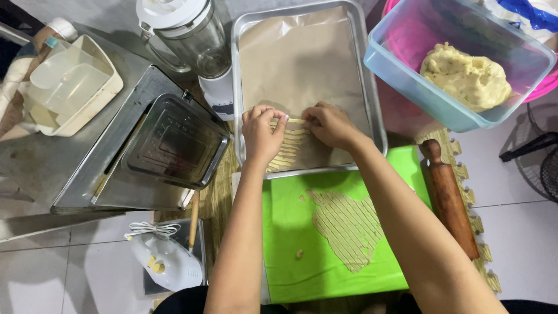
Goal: Cutting rolled-out dough into thin strips and placing them on a baking tray
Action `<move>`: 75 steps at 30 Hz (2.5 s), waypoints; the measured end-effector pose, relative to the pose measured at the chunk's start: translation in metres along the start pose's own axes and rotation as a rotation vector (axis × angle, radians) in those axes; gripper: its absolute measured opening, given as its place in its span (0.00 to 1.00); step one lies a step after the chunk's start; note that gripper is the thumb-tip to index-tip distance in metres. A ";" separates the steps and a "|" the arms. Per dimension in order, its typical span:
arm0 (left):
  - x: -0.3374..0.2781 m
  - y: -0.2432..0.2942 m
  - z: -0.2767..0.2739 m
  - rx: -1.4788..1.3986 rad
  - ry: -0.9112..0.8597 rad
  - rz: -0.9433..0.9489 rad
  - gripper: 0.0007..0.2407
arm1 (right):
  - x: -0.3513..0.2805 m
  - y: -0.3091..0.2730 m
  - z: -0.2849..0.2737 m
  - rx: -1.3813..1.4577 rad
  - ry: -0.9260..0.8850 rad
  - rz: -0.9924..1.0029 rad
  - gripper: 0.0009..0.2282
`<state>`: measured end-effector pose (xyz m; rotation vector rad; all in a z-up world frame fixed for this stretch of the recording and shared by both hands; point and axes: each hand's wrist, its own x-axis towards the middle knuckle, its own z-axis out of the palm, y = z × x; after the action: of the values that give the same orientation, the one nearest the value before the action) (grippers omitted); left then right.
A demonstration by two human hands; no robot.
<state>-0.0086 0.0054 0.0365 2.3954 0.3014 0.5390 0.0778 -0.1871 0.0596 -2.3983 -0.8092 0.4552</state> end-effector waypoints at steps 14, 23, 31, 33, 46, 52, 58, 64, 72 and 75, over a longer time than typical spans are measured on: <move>-0.004 -0.033 0.032 0.238 0.008 -0.049 0.04 | 0.000 -0.021 -0.002 -0.325 0.050 -0.071 0.09; -0.004 -0.037 0.035 0.317 -0.007 -0.027 0.04 | 0.010 -0.021 0.013 -0.376 0.093 -0.071 0.10; -0.003 -0.019 0.021 0.323 -0.030 -0.021 0.04 | 0.015 -0.021 0.016 -0.407 0.114 -0.075 0.11; -0.001 -0.025 0.026 0.274 0.046 0.013 0.05 | 0.017 -0.023 0.016 -0.407 0.098 -0.038 0.11; 0.000 -0.035 0.020 0.116 0.128 0.026 0.05 | 0.027 -0.018 0.026 -0.432 0.121 0.064 0.10; -0.001 -0.022 0.014 0.140 0.100 0.037 0.13 | 0.030 -0.016 0.027 -0.401 0.135 0.159 0.13; -0.013 -0.001 0.004 0.189 -0.070 0.102 0.14 | 0.030 -0.016 0.019 -0.379 0.175 0.224 0.19; -0.016 0.003 0.003 0.195 -0.110 0.051 0.10 | 0.034 -0.003 0.010 -0.275 0.127 0.198 0.18; -0.010 -0.031 0.027 0.140 0.027 0.086 0.14 | 0.046 0.041 0.021 -0.321 0.139 0.249 0.26; -0.011 -0.037 0.031 0.181 0.034 0.078 0.15 | 0.038 0.023 0.006 -0.135 0.066 0.328 0.18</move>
<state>-0.0077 0.0128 -0.0127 2.5840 0.2826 0.6112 0.1144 -0.1754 0.0364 -2.6691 -0.4290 0.4571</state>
